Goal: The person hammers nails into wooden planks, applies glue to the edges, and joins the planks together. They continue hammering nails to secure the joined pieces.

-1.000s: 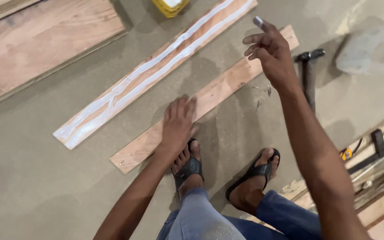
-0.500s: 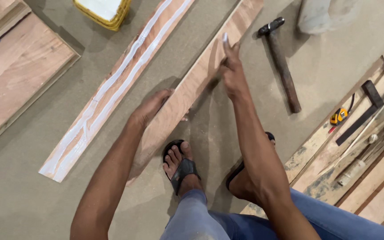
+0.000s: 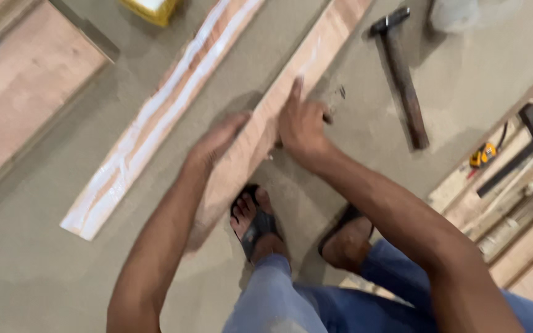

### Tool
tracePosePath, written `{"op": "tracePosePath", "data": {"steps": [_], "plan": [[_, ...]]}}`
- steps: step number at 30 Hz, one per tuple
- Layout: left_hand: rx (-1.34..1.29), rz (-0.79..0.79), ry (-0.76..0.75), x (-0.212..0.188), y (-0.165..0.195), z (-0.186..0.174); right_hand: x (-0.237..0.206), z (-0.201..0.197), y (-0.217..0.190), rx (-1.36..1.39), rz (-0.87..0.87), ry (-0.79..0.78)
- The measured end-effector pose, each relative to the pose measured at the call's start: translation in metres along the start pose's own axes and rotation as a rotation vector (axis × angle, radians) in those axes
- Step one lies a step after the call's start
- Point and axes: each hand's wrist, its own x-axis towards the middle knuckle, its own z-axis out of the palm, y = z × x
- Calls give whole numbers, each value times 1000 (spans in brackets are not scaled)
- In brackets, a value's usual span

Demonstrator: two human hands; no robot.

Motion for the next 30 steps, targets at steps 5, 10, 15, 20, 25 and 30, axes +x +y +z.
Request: {"op": "tracePosePath", "data": {"steps": [5, 10, 15, 20, 25, 30], "plan": [[-95, -56, -30, -6, 5, 3, -22, -12, 13, 170, -179, -225], [-303, -51, -114, -18, 10, 15, -15, 2, 83, 1171, -392, -474], [-87, -59, -96, -28, 21, 25, 1, 65, 87, 1824, -728, -535], [-122, 6, -151, -41, 37, 29, 19, 73, 101, 2273, -1046, -128], [-52, 47, -134, -53, 44, 30, 17, 47, 111, 1490, -507, 391], [83, 40, -47, -72, 34, 23, 14, 27, 125, 803, -471, 712]]}}
